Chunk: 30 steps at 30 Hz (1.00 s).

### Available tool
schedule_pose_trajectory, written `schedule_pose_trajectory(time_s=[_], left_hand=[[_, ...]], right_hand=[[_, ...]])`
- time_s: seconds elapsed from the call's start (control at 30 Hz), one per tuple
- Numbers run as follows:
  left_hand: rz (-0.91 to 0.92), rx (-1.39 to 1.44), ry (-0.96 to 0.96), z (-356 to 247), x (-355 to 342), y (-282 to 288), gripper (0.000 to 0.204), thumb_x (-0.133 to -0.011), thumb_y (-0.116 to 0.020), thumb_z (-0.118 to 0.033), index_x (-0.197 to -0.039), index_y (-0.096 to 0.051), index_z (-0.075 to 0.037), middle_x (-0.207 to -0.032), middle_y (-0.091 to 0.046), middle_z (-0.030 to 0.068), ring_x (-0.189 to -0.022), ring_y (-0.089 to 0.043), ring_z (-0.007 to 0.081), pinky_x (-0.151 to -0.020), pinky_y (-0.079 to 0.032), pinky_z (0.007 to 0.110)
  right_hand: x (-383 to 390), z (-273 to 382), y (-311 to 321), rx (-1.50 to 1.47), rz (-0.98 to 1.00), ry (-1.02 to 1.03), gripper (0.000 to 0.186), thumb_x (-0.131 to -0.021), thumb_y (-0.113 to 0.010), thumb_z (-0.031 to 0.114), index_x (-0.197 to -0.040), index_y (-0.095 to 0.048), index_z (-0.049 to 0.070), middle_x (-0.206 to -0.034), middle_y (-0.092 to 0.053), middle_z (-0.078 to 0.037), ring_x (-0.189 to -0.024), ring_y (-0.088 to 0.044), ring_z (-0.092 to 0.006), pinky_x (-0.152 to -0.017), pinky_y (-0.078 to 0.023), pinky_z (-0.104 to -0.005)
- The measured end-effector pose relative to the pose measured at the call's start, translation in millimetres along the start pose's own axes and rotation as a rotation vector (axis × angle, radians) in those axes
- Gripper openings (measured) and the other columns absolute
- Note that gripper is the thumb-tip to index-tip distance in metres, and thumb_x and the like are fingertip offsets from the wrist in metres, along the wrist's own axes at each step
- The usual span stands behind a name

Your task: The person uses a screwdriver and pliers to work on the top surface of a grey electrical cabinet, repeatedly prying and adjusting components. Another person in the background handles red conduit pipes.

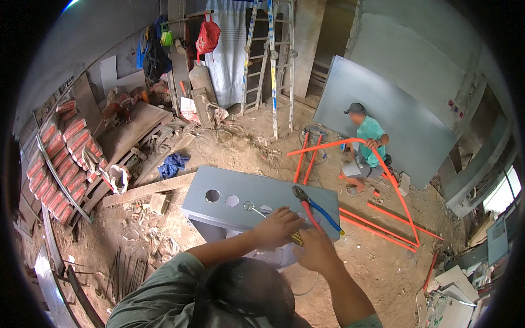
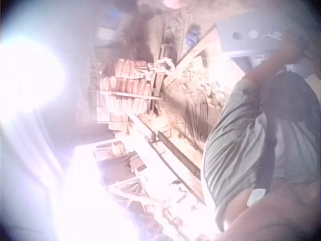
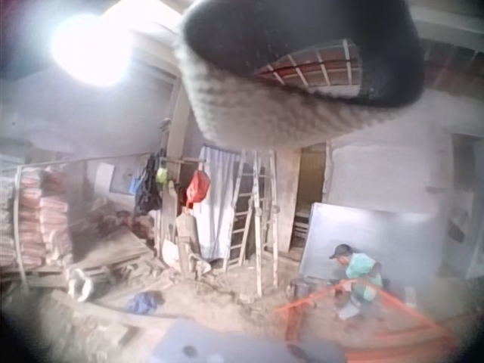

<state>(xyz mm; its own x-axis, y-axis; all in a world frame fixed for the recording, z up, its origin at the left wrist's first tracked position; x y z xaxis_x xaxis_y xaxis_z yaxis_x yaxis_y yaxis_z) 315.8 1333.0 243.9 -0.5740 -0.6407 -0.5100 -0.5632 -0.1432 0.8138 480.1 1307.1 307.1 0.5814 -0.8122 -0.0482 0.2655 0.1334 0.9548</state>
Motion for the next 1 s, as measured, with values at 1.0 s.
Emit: schedule_pose_trajectory(time_s=[1.0], left_hand=[[-0.050, -0.118, 1.340, 201.8, 164.5, 160.4, 0.084, -0.110, -0.035, -0.064, -0.158, -0.039, 0.005, -0.138, -0.062, 0.0350, -0.127, -0.062, 0.0504, -0.108, -0.050, 0.053]], right_hand=[[-82.9, 24.9, 13.9, -0.015, 0.184, -0.076, 0.047, -0.102, -0.063, 0.041, -0.138, -0.068, 0.011, -0.101, -0.075, -0.020, -0.096, -0.071, -0.0434, -0.086, -0.056, -0.0531]])
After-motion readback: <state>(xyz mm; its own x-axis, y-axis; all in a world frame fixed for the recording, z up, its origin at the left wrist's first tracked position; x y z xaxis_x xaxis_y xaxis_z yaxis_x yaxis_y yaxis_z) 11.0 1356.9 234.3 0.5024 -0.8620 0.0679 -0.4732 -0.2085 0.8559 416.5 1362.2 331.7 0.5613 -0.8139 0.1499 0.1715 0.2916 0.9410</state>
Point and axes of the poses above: each hand's wrist, its own x-axis away from the middle knuckle, its own y-axis out of the back of the hand, z = x × y, the point moved 4 cm from there along -x, towards the middle knuckle
